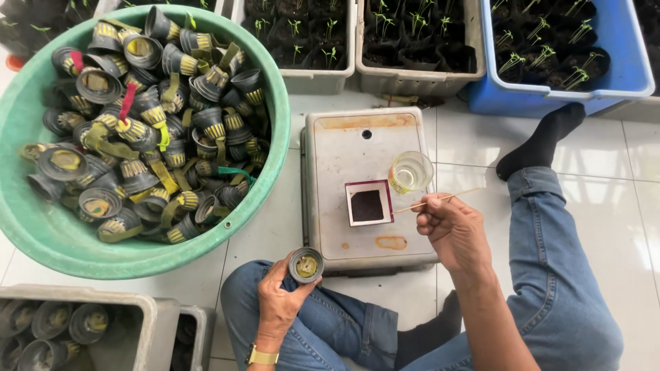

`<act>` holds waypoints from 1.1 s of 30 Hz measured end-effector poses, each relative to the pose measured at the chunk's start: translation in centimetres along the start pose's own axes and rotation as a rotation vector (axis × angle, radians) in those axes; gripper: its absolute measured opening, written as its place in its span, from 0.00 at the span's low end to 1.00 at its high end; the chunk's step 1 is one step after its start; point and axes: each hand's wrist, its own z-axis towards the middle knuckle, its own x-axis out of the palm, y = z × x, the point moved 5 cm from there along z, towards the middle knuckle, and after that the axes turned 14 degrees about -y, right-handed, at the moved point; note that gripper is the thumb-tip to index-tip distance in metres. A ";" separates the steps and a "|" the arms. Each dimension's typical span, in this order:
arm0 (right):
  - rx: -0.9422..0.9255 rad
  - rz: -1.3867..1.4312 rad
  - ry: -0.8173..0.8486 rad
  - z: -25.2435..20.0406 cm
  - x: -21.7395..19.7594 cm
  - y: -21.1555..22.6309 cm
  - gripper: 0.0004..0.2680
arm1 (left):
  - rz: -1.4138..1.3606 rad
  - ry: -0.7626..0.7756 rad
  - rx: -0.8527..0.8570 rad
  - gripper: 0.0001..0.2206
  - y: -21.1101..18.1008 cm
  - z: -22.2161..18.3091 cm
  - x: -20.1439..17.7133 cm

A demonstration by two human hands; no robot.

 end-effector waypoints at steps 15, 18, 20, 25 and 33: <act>-0.452 -0.708 -0.029 -1.5 1.7 -0.4 0.06 | -0.027 0.004 -0.015 0.25 0.1 -0.3 0.0; -0.402 -0.493 -0.005 -1.8 1.7 1.4 0.05 | 0.000 0.015 -0.009 0.23 0.5 -0.3 0.3; -0.218 -0.259 0.010 -1.3 0.7 1.0 0.05 | 0.021 -0.024 0.036 0.25 0.5 -0.2 0.1; -0.087 -0.062 0.057 -1.2 0.1 1.3 0.04 | 0.017 -0.002 -0.009 0.25 0.2 -0.3 0.0; -0.521 -0.421 -0.024 -1.9 1.8 0.7 0.04 | 0.020 0.000 -0.021 0.25 0.6 -0.6 0.1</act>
